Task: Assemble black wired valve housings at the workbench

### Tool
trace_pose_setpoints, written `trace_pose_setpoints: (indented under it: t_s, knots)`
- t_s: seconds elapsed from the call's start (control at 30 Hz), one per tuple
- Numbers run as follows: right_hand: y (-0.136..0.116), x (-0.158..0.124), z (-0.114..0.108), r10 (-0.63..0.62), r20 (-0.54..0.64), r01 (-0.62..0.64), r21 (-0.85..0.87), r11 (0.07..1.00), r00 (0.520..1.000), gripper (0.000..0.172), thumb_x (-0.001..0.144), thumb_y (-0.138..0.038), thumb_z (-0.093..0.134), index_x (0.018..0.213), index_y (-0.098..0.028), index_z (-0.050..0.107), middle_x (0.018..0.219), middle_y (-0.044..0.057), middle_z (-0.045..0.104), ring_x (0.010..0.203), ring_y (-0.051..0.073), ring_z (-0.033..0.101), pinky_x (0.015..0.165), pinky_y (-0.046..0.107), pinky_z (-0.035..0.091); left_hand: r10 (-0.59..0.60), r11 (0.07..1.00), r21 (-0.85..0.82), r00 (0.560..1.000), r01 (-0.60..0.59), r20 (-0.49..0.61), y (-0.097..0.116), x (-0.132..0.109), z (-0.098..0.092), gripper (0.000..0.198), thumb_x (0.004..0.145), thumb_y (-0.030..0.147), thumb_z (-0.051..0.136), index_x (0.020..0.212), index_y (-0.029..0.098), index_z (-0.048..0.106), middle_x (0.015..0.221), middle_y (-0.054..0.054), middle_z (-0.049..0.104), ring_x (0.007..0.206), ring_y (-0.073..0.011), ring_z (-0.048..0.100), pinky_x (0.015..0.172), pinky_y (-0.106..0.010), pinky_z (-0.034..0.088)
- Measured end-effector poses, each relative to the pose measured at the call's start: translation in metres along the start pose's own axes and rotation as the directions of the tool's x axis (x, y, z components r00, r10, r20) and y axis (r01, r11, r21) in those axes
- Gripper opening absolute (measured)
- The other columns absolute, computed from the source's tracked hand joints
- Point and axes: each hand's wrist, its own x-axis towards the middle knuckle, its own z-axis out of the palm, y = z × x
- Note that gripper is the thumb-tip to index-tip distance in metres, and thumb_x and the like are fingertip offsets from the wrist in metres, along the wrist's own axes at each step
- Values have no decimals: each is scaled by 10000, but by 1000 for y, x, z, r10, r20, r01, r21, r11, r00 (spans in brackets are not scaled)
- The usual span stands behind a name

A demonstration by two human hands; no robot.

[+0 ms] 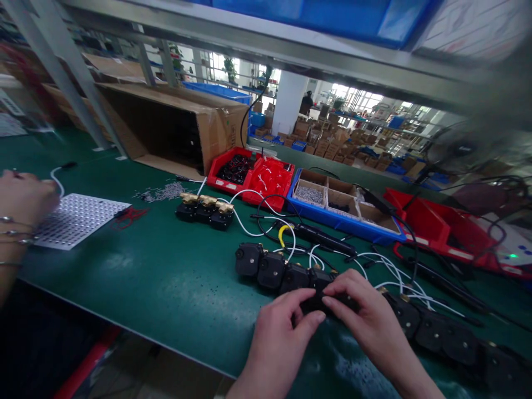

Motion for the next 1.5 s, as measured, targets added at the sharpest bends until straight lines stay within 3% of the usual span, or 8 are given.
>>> trace_pose_setpoints:
  t_s: [0.13, 0.27, 0.43, 0.7, 1.1, 1.5]
  knots:
    - [4, 19, 0, -70, 95, 91, -247, 965, 993, 107, 926, -173, 696, 877, -264, 721, 923, 23, 648, 925, 244, 604, 824, 411, 444, 85, 918, 389, 996, -78, 0, 5, 9, -1, 734, 859, 203, 732, 1525, 372, 472, 996, -26, 756, 874, -241, 697, 822, -360, 513]
    - [2, 27, 4, -89, 159, 142, -357, 923, 983, 148, 915, -108, 708, 895, -255, 713, 929, 22, 634, 921, 241, 586, 817, 417, 412, 146, 817, 555, 987, -159, 68, 9, 18, 4, 680, 898, 125, 666, 1522, 325, 484, 1219, -90, 748, 1065, -324, 718, 909, -456, 556]
    - [-2, 28, 5, -42, 156, 100, -387, 917, 987, 171, 897, -82, 733, 912, -243, 677, 980, 20, 620, 967, 245, 570, 838, 418, 385, 225, 807, 550, 973, -218, 55, 9, 23, 4, 595, 906, 108, 657, 1456, 312, 558, 1256, -56, 743, 1095, -308, 720, 957, -474, 577]
    - [-7, 34, 3, 39, 193, 41, -396, 917, 980, 174, 909, -82, 719, 819, -207, 636, 937, 19, 611, 942, 233, 556, 822, 388, 353, 239, 800, 559, 970, -219, 38, 6, 26, 4, 602, 891, 119, 707, 1435, 338, 569, 1253, -16, 746, 1108, -270, 716, 989, -442, 577]
    - [-27, 53, -2, 50, 356, 172, -562, 809, 933, 119, 887, -83, 704, 864, -198, 684, 962, 51, 639, 959, 256, 531, 815, 390, 291, 235, 806, 551, 971, -217, 38, 10, 25, 1, 595, 889, 127, 714, 1412, 375, 575, 1156, 12, 769, 1057, -250, 728, 922, -382, 578]
    - [-21, 50, -2, 56, 313, 128, -536, 834, 948, 126, 875, -78, 698, 852, -200, 675, 948, 45, 634, 974, 260, 540, 814, 397, 296, 223, 813, 543, 974, -211, 45, 11, 28, 2, 606, 873, 110, 727, 1408, 357, 586, 1173, 1, 767, 1078, -256, 725, 960, -391, 572]
